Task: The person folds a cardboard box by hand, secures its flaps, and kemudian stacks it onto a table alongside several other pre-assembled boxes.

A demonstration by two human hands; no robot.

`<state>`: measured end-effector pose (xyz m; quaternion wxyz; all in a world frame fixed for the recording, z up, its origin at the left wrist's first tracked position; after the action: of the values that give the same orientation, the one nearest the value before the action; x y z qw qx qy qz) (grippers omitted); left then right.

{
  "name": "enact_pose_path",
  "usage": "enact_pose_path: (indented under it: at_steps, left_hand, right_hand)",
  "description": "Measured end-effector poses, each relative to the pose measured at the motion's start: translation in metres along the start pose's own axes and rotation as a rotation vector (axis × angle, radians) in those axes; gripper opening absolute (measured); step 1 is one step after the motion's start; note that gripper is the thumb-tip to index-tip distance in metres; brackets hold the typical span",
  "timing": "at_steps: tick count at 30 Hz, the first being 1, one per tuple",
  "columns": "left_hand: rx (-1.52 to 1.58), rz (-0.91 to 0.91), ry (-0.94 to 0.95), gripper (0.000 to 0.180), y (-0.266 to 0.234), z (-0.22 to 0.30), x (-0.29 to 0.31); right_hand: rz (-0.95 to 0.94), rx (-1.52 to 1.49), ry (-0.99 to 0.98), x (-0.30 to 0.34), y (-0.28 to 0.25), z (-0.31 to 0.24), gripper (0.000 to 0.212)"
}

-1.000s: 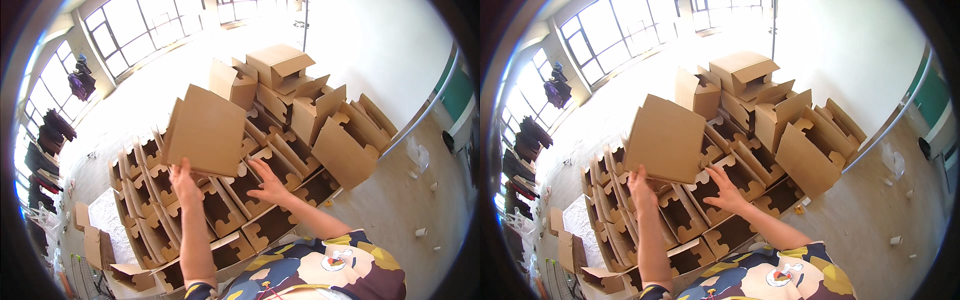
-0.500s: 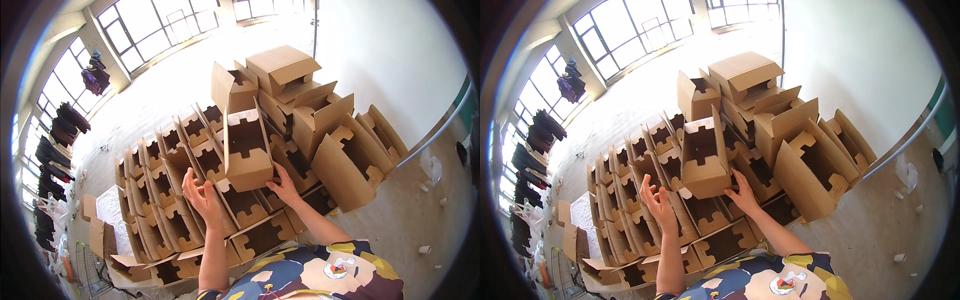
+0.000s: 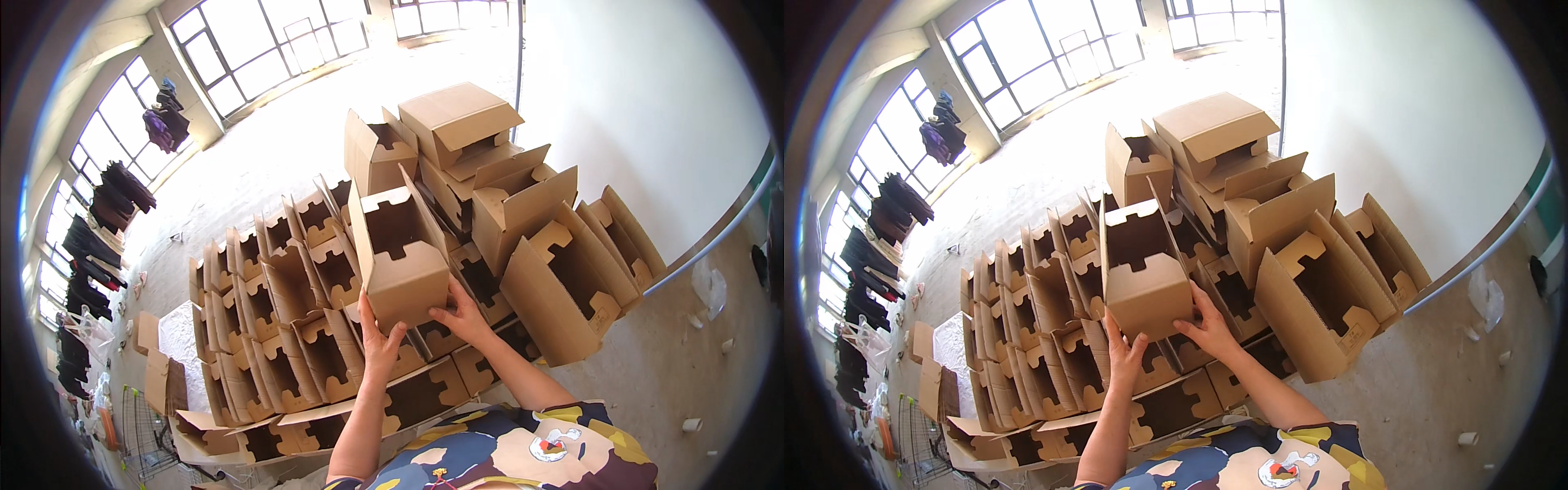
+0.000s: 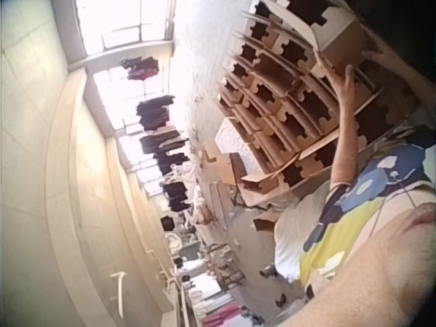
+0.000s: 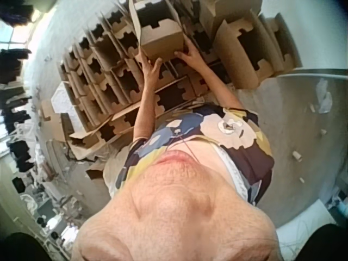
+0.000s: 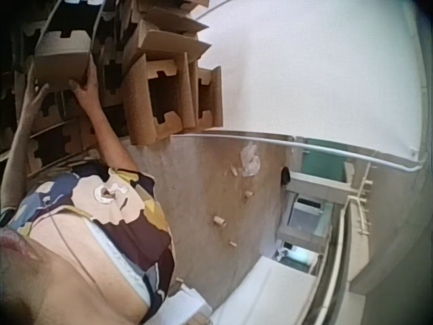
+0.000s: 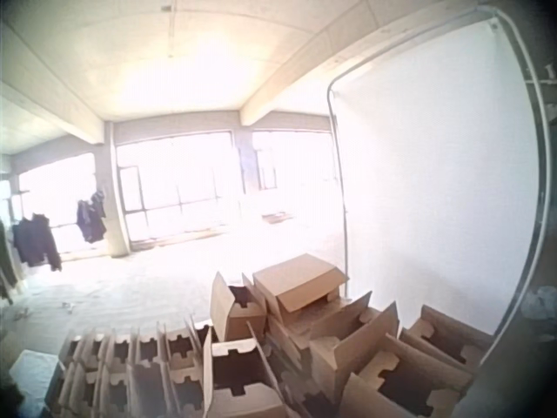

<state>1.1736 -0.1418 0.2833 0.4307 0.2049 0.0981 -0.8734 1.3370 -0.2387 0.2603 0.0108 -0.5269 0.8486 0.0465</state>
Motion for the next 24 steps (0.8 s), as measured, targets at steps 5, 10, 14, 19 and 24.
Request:
enact_pose_path:
  at_steps: [5, 10, 14, 19, 24]
  left_hand:
    - [0.022, 0.085, -0.054, 0.093, 0.014, 0.017, -0.018]
    - [-0.033, 0.056, 0.09, 0.091, 0.027, -0.001, -0.052]
    - [-0.309, -0.148, 0.115, 0.092, 0.056, -0.045, -0.071]
    - [-0.296, -0.202, -0.023, 0.095, 0.066, -0.078, -0.067]
    - [-0.134, -0.119, -0.093, 0.093, 0.07, -0.103, -0.074]
  right_hand:
    - [0.036, 0.014, -0.187, -0.018, -0.008, -0.029, 0.085]
    - [0.181, -0.033, -0.212, -0.048, -0.033, -0.04, 0.071]
    - [0.538, 0.243, -0.145, -0.052, -0.078, 0.0, 0.07]
    - [0.629, 0.341, 0.109, -0.034, -0.089, 0.042, 0.07]
    - [0.523, 0.21, 0.086, -0.053, -0.081, 0.04, 0.069]
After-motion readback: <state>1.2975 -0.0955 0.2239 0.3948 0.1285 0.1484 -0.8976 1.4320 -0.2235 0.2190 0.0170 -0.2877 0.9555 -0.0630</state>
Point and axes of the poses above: each hand's wrist, its own x-axis away from the middle knuckle, its own y-axis out of the palm, z = x × y, the point moved 10 cm from there along -x, towards the middle knuckle, and after that the axes turned 9 degrees about y, right-handed, at the moved point
